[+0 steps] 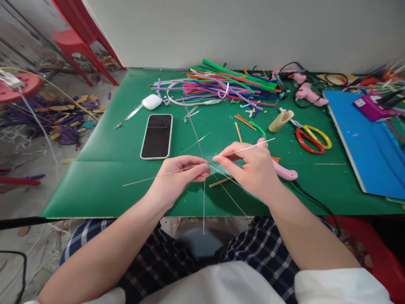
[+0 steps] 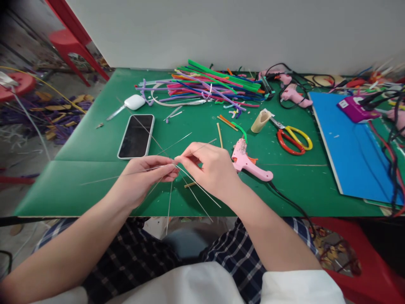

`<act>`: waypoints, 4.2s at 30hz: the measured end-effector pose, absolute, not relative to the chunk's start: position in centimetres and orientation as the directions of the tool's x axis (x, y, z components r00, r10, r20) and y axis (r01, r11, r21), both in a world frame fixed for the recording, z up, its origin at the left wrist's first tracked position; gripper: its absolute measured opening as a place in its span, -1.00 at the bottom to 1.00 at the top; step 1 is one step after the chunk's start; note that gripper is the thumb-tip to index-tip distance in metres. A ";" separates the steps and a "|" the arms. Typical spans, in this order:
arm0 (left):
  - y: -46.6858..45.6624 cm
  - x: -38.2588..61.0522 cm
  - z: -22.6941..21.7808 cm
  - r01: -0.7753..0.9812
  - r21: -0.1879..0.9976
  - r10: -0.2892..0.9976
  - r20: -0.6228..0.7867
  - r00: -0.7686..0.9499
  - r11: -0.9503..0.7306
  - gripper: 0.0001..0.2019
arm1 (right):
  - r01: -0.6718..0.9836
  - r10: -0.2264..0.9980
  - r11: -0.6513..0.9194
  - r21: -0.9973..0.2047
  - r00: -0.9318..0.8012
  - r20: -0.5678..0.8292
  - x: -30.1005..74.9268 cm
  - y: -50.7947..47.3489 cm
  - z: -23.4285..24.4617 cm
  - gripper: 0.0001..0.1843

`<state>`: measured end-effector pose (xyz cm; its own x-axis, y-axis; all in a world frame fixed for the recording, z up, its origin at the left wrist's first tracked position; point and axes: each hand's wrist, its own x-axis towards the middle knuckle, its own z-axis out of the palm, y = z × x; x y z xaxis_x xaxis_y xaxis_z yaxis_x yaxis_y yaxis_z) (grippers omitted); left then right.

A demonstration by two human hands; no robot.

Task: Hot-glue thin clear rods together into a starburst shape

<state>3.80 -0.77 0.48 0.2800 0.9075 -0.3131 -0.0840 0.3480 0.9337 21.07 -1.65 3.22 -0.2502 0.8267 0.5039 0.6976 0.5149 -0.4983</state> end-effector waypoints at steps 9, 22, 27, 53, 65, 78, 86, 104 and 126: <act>-0.7 3.8 0.3 -0.081 0.949 0.918 -0.271 0.289 0.306 -0.87 | 0.679 0.836 0.516 -0.521 -0.267 0.480 21.0 -1.7 3.2 -0.88; -0.8 3.8 0.7 -0.106 0.934 0.908 -0.297 0.296 0.340 -0.85 | 0.696 0.808 0.531 -0.483 -0.245 0.535 21.1 -1.6 3.2 -0.87; -0.8 3.8 0.5 -0.085 0.945 0.911 -0.278 0.304 0.317 -0.87 | 0.686 0.813 0.534 -0.495 -0.255 0.523 21.1 -1.6 3.2 -0.87; -0.9 3.7 0.8 -0.079 0.943 0.917 -0.293 0.272 0.324 -0.71 | 0.660 0.828 0.523 -0.539 -0.242 0.507 21.3 -1.6 3.2 -0.86; -1.0 3.7 0.4 -0.016 0.972 0.936 -0.222 0.273 0.235 -0.86 | 0.679 0.835 0.516 -0.523 -0.264 0.482 21.0 -1.6 3.1 -0.86; -1.0 3.8 0.8 -0.036 0.951 0.919 -0.286 0.271 0.306 -0.73 | 0.693 0.820 0.527 -0.493 -0.262 0.509 21.2 -1.6 3.3 -0.86; -0.9 3.8 0.5 -0.030 0.957 0.923 -0.269 0.276 0.288 -0.79 | 0.678 0.804 0.550 -0.487 -0.275 0.527 21.1 -1.7 3.2 -0.86; -0.8 3.8 0.5 -0.082 0.949 0.915 -0.269 0.300 0.305 -0.81 | 0.686 0.794 0.554 -0.472 -0.264 0.548 21.1 -1.6 3.2 -0.88; -0.4 3.7 -0.1 -0.180 0.935 0.934 -0.257 0.249 0.305 -0.89 | 0.541 0.907 0.399 -0.740 -0.353 0.231 22.2 -1.1 3.0 -0.74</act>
<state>3.73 -0.43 -0.14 0.2487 0.9338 -0.2573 -0.1798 0.3055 0.9351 22.19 -1.09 2.99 -0.3528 0.9067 0.2312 0.5410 0.3993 -0.7402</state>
